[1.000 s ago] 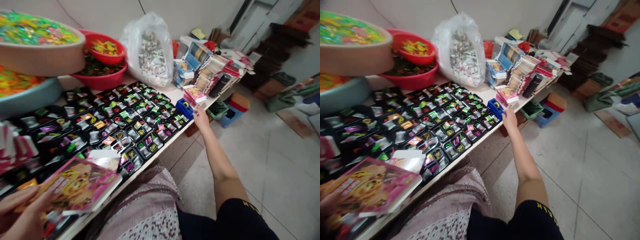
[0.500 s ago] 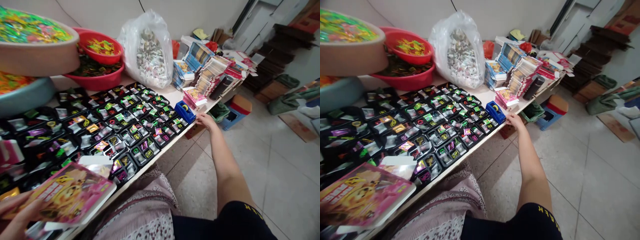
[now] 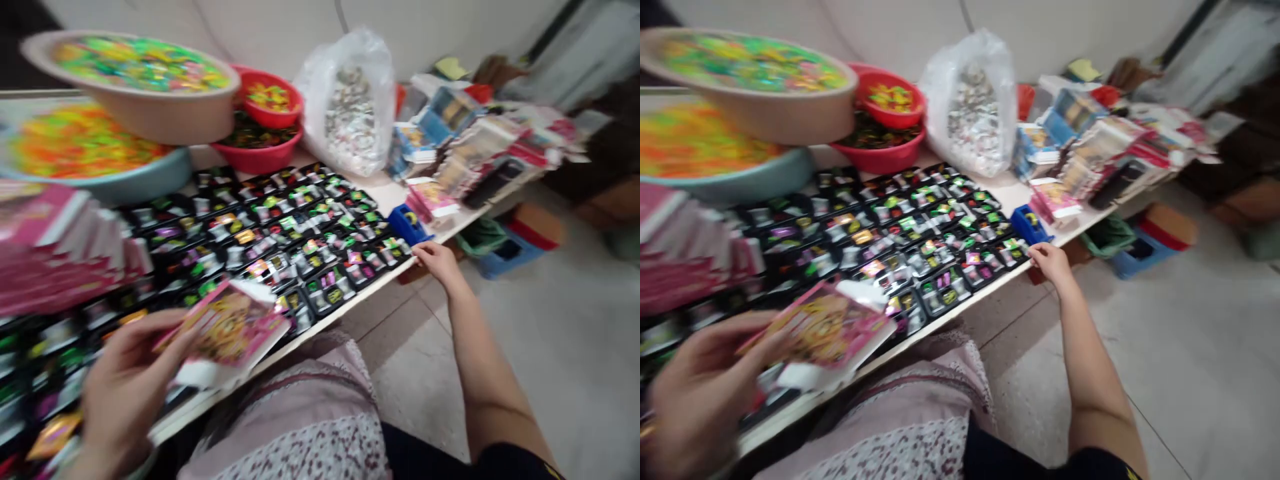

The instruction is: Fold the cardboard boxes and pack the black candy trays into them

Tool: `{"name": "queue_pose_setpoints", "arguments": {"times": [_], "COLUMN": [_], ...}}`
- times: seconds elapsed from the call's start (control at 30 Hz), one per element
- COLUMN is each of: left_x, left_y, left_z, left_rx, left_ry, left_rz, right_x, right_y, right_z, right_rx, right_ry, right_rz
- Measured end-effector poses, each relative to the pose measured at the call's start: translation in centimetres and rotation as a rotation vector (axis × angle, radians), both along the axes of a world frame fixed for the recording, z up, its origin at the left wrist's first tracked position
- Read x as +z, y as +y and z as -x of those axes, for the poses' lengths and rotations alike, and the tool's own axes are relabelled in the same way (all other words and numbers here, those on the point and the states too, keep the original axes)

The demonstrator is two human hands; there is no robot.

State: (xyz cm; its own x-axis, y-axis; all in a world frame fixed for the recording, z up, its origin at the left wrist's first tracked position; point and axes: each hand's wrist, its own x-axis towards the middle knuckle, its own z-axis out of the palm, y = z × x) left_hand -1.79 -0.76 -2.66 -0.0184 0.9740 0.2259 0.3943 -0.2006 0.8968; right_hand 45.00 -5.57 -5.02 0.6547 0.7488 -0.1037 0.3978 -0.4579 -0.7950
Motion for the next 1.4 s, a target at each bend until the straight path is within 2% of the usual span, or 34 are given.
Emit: {"name": "queue_pose_setpoints", "arguments": {"times": [0.03, 0.07, 0.1, 0.17, 0.2, 0.27, 0.33, 0.43, 0.5, 0.6, 0.67, 0.73, 0.8, 0.9, 1.0, 1.07, 1.13, 1.2, 1.3, 1.4], "left_x": [0.0, 0.0, 0.0, 0.3, 0.5, 0.9, 1.3, 1.3, 1.1, 0.9, 0.9, 0.9, 1.2, 2.7, 4.5, 4.9, 4.2, 2.6, 0.2, -1.1], "left_y": [0.0, -0.1, -0.1, 0.0, 0.0, -0.2, -0.5, -0.8, -1.0, -1.1, -1.0, -0.4, 0.8, 3.1, 4.7, 4.7, 4.1, 3.2, 2.0, 1.3], "left_z": [-0.2, -0.5, -0.7, -1.0, -1.1, -0.8, -0.3, 0.8, 1.5, 2.5, 3.3, 4.4, 5.9, 8.5, 11.4, 13.1, 14.3, 14.8, 14.7, 14.5], "left_rx": [-0.006, -0.079, -0.142, -0.228, -0.285, -0.367, -0.402, -0.400, -0.385, -0.328, -0.216, -0.058, 0.071, 0.158, 0.239, 0.304, 0.333, 0.322, 0.307, 0.302], "left_ry": [-0.032, -0.025, 0.031, 0.161, 0.224, 0.341, 0.446, 0.541, 0.525, 0.365, 0.165, -0.075, -0.291, -0.520, -0.680, -0.715, -0.692, -0.663, -0.647, -0.626], "left_rz": [-0.071, -0.146, -0.203, -0.365, -0.442, -0.560, -0.607, -0.608, -0.598, -0.561, -0.504, -0.418, -0.335, -0.349, -0.472, -0.512, -0.499, -0.451, -0.344, -0.254], "right_x": [0.4, 0.8, 1.4, 2.6, 3.1, 3.7, 3.7, 3.2, 3.1, 3.1, 3.0, 2.7, 3.0, 5.1, 8.2, 10.0, 11.0, 11.2, 10.0, 7.9], "right_y": [0.1, 0.2, 0.3, 0.7, 1.0, 1.9, 3.0, 4.4, 4.9, 5.1, 5.4, 6.1, 7.3, 10.7, 15.8, 19.1, 21.5, 22.7, 23.2, 22.6], "right_z": [3.1, 6.6, 10.2, 17.2, 20.2, 25.0, 28.0, 29.9, 30.3, 30.4, 30.3, 30.6, 31.8, 35.2, 39.4, 41.5, 42.9, 43.9, 45.6, 47.8], "right_rx": [0.105, 0.283, 0.428, 0.665, 0.744, 0.810, 0.832, 0.848, 0.871, 0.911, 0.930, 0.993, 1.086, 1.102, 1.038, 0.997, 0.940, 0.908, 0.996, 1.109], "right_ry": [0.066, 0.183, 0.293, 0.519, 0.607, 0.723, 0.757, 0.666, 0.505, 0.128, -0.058, -0.024, 0.162, 0.334, 0.260, 0.166, 0.011, -0.181, -0.427, -0.564], "right_rz": [-0.032, -0.113, -0.194, -0.248, -0.252, -0.265, -0.273, -0.284, -0.293, -0.257, -0.286, -0.362, -0.396, -0.489, -0.716, -0.841, -0.987, -1.133, -1.236, -1.160]}}
